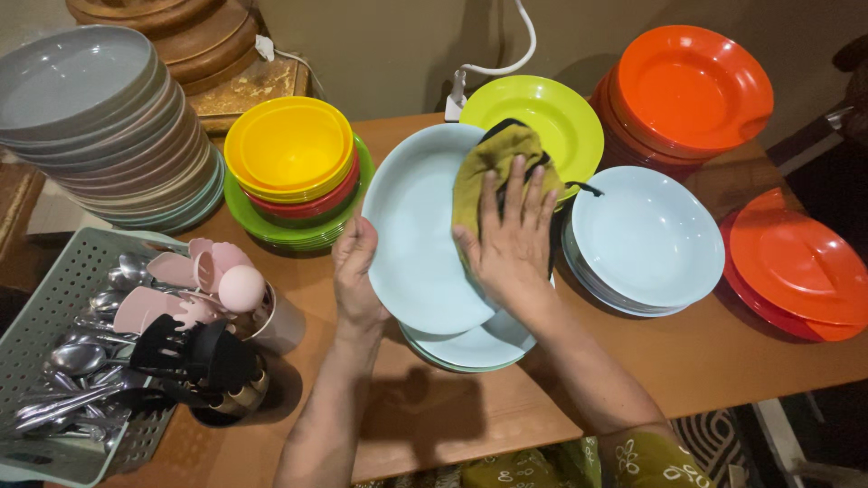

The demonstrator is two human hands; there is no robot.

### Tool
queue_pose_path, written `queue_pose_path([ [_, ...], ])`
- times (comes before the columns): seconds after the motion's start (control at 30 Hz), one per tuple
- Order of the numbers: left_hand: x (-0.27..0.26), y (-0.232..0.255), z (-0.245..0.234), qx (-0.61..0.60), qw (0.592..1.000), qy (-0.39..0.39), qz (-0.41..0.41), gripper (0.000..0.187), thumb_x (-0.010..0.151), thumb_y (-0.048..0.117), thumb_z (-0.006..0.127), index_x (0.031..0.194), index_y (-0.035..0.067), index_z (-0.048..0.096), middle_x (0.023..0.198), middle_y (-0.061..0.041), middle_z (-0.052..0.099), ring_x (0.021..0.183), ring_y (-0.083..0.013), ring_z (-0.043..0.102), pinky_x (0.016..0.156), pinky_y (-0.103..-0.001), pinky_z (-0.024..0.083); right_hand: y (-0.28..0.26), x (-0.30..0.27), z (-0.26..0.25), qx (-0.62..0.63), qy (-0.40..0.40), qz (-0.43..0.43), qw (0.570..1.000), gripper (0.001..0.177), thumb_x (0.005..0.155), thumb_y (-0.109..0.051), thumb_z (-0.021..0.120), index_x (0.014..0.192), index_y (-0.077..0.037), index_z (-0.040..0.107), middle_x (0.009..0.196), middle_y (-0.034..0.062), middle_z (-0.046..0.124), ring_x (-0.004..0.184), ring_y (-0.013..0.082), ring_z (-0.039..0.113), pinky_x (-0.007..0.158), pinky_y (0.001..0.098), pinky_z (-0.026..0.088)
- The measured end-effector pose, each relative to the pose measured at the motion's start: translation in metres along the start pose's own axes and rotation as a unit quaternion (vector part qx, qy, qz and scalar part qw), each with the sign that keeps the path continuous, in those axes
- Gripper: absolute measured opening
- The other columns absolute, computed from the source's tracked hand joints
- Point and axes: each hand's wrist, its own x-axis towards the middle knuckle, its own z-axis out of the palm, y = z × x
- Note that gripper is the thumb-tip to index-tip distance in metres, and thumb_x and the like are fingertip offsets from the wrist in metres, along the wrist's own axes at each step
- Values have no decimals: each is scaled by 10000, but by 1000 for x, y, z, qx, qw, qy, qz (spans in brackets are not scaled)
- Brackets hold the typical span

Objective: The person wipes bowls one at a time with a cloth and stacks them on the table.

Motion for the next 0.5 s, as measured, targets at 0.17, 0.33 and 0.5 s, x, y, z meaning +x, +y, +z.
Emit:
queue_pose_path([
  [0.17, -2, -28, -6, -54, 997, -17, -46, 414, 1164, 240, 497, 1444, -62, 537, 1303, -151, 658, 1134, -214, 654, 996, -368, 520, -14, -5, -2, 103, -46, -103, 988, 956, 970, -643, 469, 1576, 78, 303, 1628, 381, 52, 1503, 574, -22, 1198, 665, 4],
  [0.33, 2, -17, -9, -50, 996, -19, -70, 468, 1136, 323, 475, 1403, -57, 527, 1282, -165, 665, 1130, -252, 678, 1008, -405, 546, -28, -21, -24, 181, -71, -257, 946, 985, 891, -735, 453, 1483, 51, 410, 1606, 301, 272, 1538, 520, 111, 1238, 665, 88],
  [0.5, 9, 14, -11, -59, 998, 17, -26, 587, 1095, 416, 439, 1472, -31, 480, 1331, -178, 639, 1166, -269, 668, 1023, -422, 537, -29, -32, -49, 234, -149, -316, 907, 801, 987, -662, 440, 1479, -35, 523, 1565, 176, 487, 1457, 443, 421, 1200, 544, 340],
])
